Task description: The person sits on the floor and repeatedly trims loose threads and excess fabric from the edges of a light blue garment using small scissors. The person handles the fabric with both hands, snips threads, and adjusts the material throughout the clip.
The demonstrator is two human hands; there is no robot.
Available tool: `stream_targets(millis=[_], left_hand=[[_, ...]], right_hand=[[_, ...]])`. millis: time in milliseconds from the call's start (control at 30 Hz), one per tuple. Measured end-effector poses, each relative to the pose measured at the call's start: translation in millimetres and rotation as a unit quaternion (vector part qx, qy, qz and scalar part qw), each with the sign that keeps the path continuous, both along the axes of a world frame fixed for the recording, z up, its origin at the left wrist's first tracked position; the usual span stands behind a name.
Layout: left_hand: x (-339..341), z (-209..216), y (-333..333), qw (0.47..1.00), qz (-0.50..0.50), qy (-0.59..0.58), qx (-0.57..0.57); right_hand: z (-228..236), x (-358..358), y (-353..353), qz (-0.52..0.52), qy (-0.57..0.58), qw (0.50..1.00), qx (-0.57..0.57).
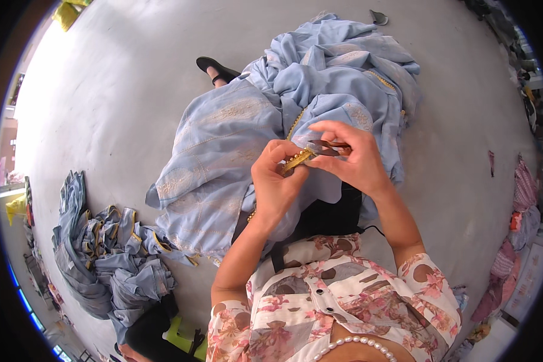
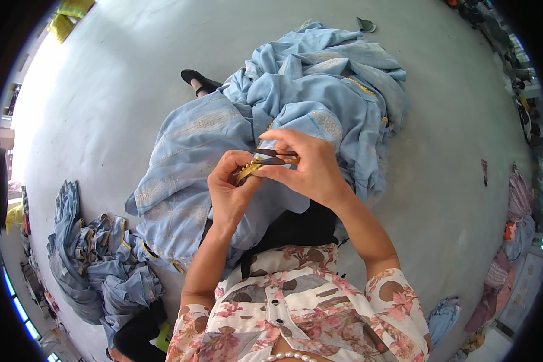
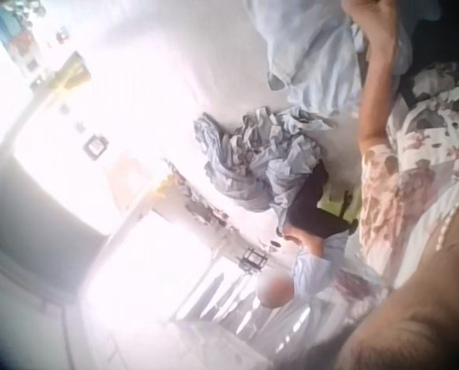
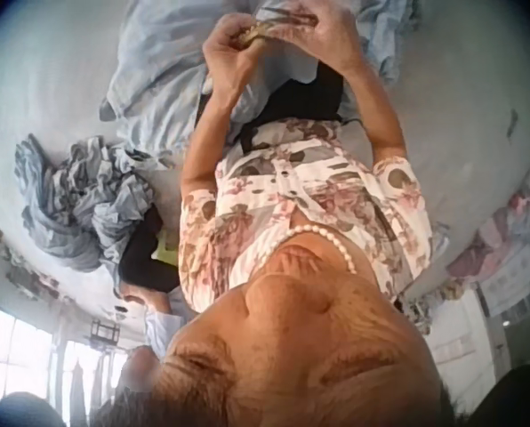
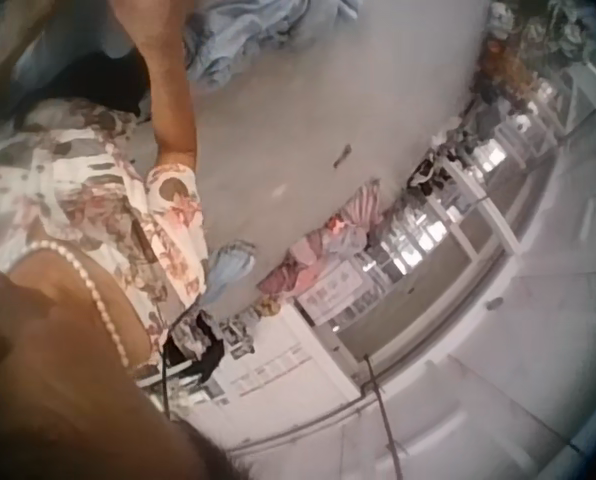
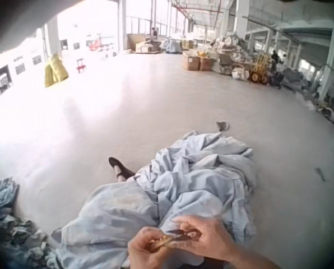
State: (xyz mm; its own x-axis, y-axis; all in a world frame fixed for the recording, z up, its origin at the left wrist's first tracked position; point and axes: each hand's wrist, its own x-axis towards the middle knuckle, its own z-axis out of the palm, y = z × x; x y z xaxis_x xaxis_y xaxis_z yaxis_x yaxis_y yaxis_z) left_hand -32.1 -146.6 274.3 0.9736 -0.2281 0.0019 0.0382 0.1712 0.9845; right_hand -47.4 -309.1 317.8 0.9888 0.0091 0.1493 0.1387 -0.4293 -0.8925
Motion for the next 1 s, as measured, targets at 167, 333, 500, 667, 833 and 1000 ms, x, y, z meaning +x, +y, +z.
stream_targets(millis=[167,333,500,667,833,1000], left_hand=[[0.1,1.7,-1.3,0.997,-0.056,0.027,-0.035],[0.2,2.5,5.7,0.962,-0.137,0.171,-0.163],[-4.7,-11.1,7.0,0.991,-0.072,0.098,-0.061],[-1.5,-11.1,13.4,0.999,0.037,0.012,-0.029],[-0.6,-9.7,12.4,0.999,0.034,-0.021,0.019],[0.9,-9.5,9.2,0.981,0.047,-0.147,0.118]], right_hand=[[-11.2,4.2,-1.6,-0.007,0.032,0.999,0.026],[-9.7,6.4,3.0,-0.045,0.027,0.984,0.172],[-12.4,7.8,-2.8,-0.053,0.017,0.992,0.115],[-17.9,-10.7,-9.3,-0.019,0.069,0.996,0.052],[-20.9,-15.9,-7.6,-0.022,0.107,0.993,0.034],[-18.1,-11.4,-0.2,-0.012,0.076,0.997,0.006]])
